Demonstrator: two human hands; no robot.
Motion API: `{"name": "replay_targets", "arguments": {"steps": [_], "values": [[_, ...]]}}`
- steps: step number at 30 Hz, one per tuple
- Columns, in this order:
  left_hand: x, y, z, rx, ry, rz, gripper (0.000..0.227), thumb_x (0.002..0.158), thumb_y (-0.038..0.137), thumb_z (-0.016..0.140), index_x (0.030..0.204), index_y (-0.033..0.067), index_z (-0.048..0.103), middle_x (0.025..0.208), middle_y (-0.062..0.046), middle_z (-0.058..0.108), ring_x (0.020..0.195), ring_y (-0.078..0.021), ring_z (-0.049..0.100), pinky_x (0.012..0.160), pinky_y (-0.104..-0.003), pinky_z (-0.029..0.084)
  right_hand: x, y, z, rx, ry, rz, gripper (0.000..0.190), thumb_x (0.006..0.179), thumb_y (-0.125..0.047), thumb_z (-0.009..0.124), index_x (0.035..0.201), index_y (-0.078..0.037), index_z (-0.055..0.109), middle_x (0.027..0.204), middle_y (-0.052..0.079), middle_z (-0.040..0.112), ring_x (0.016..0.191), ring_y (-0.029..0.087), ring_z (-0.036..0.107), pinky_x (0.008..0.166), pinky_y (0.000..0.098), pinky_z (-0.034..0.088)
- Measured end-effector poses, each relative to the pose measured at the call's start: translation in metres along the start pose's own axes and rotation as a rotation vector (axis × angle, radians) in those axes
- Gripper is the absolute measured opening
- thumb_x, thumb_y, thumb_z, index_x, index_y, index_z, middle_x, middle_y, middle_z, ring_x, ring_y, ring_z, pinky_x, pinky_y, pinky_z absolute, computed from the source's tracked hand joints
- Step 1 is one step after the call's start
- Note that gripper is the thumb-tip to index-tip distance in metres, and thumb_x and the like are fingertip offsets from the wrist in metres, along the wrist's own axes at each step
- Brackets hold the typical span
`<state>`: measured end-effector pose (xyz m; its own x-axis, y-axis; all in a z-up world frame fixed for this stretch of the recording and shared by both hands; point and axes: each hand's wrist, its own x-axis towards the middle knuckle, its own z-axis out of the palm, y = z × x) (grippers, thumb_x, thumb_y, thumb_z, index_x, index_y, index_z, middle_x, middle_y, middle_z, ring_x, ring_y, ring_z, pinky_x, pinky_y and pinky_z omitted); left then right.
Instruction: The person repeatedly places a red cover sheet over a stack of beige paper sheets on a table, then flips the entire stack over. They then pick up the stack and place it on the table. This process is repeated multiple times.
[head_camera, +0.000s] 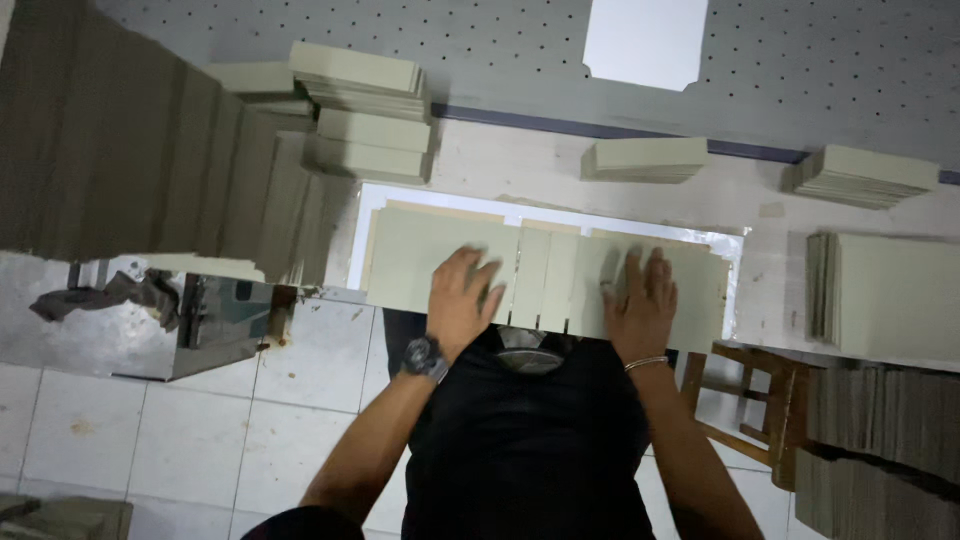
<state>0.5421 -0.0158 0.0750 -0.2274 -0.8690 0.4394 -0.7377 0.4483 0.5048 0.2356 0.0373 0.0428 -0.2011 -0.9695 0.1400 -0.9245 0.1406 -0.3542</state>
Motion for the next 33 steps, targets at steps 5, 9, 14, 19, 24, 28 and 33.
{"name": "replay_targets", "arguments": {"steps": [5,9,14,19,24,28,33], "values": [[0.020,-0.040,0.058,0.113,-0.081,0.171,0.035,0.104,0.030,0.073,0.133,0.0118,0.073,0.141,-0.023,0.063,0.137,-0.0465,0.061,0.114,-0.061,0.048,-0.007,0.015,0.025,-0.113,0.076,-0.069,0.062,0.110,-0.047,0.064,0.164,-0.017,0.055,0.173,0.026,0.037,0.159,0.047,0.038,0.125,0.0663,0.032],[0.022,-0.054,0.077,0.187,-0.055,0.155,0.032,0.107,0.035,0.068,0.132,0.0141,0.072,0.137,-0.019,0.064,0.130,-0.0426,0.064,0.107,-0.057,0.051,-0.003,0.010,0.029,-0.059,0.124,-0.075,0.058,0.112,-0.046,0.064,0.163,-0.019,0.056,0.172,0.027,0.038,0.157,0.049,0.037,0.121,0.0734,0.030],[0.026,-0.050,0.071,0.177,-0.036,0.148,0.029,0.107,0.034,0.066,0.129,0.0145,0.073,0.134,-0.018,0.065,0.132,-0.0414,0.064,0.109,-0.057,0.050,0.001,-0.006,0.033,-0.073,0.144,-0.045,0.056,0.113,-0.037,0.064,0.163,-0.014,0.053,0.173,0.031,0.033,0.159,0.049,0.035,0.120,0.0792,0.023],[0.025,-0.053,0.074,0.198,-0.021,0.173,0.027,0.107,0.035,0.067,0.127,0.0172,0.074,0.136,-0.017,0.063,0.137,-0.0416,0.060,0.112,-0.056,0.050,0.031,0.033,0.019,0.007,0.217,-0.004,0.081,0.093,-0.026,0.089,0.162,-0.009,0.051,0.165,0.031,0.045,0.154,0.048,0.045,0.123,0.0716,0.032],[0.028,-0.047,0.072,0.198,-0.053,0.122,0.024,0.105,0.033,0.067,0.124,0.0206,0.075,0.135,-0.012,0.065,0.139,-0.0365,0.061,0.114,-0.054,0.050,0.136,0.116,-0.055,-0.047,0.715,-0.207,0.062,0.105,-0.031,0.072,0.153,0.006,0.060,0.144,0.027,0.064,0.132,0.049,0.061,0.116,0.0584,0.045],[0.027,-0.046,0.069,0.196,-0.092,0.106,0.024,0.107,0.032,0.067,0.125,0.0189,0.075,0.135,-0.011,0.066,0.139,-0.0356,0.061,0.115,-0.054,0.050,0.234,0.127,-0.073,0.037,0.532,-0.232,0.062,0.108,-0.025,0.079,0.159,0.003,0.059,0.152,0.025,0.062,0.143,0.052,0.051,0.124,0.0580,0.033],[0.027,-0.048,0.072,0.228,-0.140,0.073,0.025,0.108,0.034,0.062,0.128,0.0218,0.073,0.140,-0.009,0.064,0.142,-0.0324,0.058,0.120,-0.054,0.045,0.333,0.156,-0.046,-0.298,-0.068,-0.106,0.095,0.100,-0.051,0.070,0.180,-0.019,0.029,0.172,0.027,0.046,0.164,0.041,0.034,0.137,0.0490,0.022]]}}
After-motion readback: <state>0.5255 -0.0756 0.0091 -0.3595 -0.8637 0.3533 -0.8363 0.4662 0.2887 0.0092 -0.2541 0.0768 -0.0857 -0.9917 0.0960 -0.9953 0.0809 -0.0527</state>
